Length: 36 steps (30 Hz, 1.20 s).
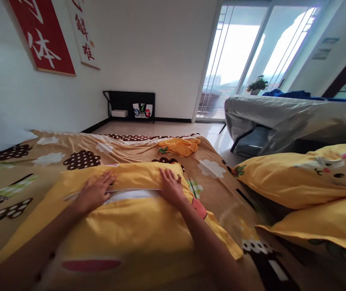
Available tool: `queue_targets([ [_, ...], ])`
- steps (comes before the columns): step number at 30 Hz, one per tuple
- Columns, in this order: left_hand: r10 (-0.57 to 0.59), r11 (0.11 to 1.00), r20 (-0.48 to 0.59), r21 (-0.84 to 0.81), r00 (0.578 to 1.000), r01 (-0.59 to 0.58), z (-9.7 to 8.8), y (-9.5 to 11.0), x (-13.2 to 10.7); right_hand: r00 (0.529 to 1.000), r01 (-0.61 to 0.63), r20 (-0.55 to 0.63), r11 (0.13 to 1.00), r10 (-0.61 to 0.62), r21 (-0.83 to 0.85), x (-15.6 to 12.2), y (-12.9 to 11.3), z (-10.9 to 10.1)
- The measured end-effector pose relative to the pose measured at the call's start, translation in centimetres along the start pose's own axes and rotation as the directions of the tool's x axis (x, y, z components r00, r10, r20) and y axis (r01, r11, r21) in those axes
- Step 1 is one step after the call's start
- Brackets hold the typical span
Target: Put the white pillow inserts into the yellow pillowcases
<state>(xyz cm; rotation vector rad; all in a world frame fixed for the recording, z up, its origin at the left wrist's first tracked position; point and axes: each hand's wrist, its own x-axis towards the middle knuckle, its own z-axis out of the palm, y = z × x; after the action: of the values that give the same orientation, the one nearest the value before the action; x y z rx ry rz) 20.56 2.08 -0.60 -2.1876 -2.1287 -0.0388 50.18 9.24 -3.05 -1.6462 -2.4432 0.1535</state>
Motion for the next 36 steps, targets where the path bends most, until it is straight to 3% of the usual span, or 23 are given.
queue_targets([
  [3,-0.151,0.988,0.048,-0.004,0.987,0.152,1.4,-2.0,-0.2,0.989,-0.145,0.02,0.984,0.148,-0.1,-0.5,2.2,1.3],
  [6,-0.195,0.981,0.044,0.003,0.98,0.195,3.7,-2.0,-0.2,0.984,-0.176,-0.016,0.972,0.175,-0.159,-0.5,1.8,3.3],
  [8,-0.196,0.981,0.015,0.012,0.981,0.196,4.6,-1.6,-0.2,0.983,-0.182,-0.054,0.967,0.176,-0.179,-0.4,1.3,4.1],
  [11,-0.194,0.98,0.028,-0.042,0.981,0.195,4.3,-2.3,-0.2,0.986,-0.161,-0.076,0.977,0.151,-0.141,-0.7,1.6,3.6],
  [14,-0.096,0.979,0.07,-0.176,0.993,0.107,3.8,-5.3,-0.8,0.989,-0.136,-0.067,0.99,0.133,-0.036,-1.5,3.3,2.7],
  [17,0.048,0.947,0.032,-0.32,0.998,-0.035,5.0,-8.7,-2.1,0.991,-0.123,-0.045,0.988,0.127,0.096,-2.4,5.0,2.8],
  [19,0.022,0.942,-0.05,-0.334,0.999,-0.037,6.0,-10.1,-3.1,0.988,-0.135,-0.059,0.979,0.146,0.154,-2.9,5.4,3.4],
  [21,-0.047,0.947,-0.094,-0.321,0.994,0.014,5.9,-10.4,-3.9,0.982,-0.15,-0.088,0.971,0.168,0.186,-3.0,5.4,3.5],
  [23,-0.078,0.935,-0.037,-0.351,0.996,0.06,3.9,-9.6,-4.4,0.981,-0.156,-0.079,0.962,0.177,0.223,-3.1,5.0,2.5],
  [25,-0.095,0.908,-0.014,-0.412,0.995,0.081,0.4,-7.6,-4.9,0.985,-0.144,-0.059,0.955,0.164,0.259,-3.3,4.0,0.5],
  [27,-0.072,0.888,-0.134,-0.461,0.988,0.002,-3.1,-4.4,-5.4,0.987,-0.023,-0.144,0.951,0.07,0.308,-3.9,2.2,-1.8],
  [28,-0.037,0.883,-0.23,-0.464,0.972,-0.077,-4.4,-2.5,-5.6,0.977,0.085,-0.214,0.94,-0.013,0.331,-4.3,0.9,-2.7],
  [29,0.041,0.879,-0.255,-0.45,0.966,-0.156,-5.2,-0.5,-5.7,0.954,0.211,-0.275,0.916,-0.117,0.342,-4.7,-0.6,-3.2],
  [30,0.12,0.882,-0.246,-0.418,0.962,-0.217,-5.5,1.5,-5.7,0.929,0.32,-0.297,0.885,-0.223,0.337,-5.1,-2.1,-3.3],
  [32,0.217,0.921,-0.119,-0.303,0.969,-0.243,-4.6,4.7,-5.4,0.905,0.416,-0.231,0.861,-0.358,0.292,-5.5,-4.7,-2.2],
  [34,0.198,0.959,0.017,-0.212,0.98,-0.19,-2.6,6.5,-5.1,0.919,0.389,-0.17,0.886,-0.355,0.254,-5.7,-5.9,0.0],
  [36,0.146,0.971,0.042,-0.199,0.988,-0.135,-0.6,6.7,-4.9,0.94,0.321,-0.204,0.913,-0.274,0.251,-5.8,-5.2,2.1],
])
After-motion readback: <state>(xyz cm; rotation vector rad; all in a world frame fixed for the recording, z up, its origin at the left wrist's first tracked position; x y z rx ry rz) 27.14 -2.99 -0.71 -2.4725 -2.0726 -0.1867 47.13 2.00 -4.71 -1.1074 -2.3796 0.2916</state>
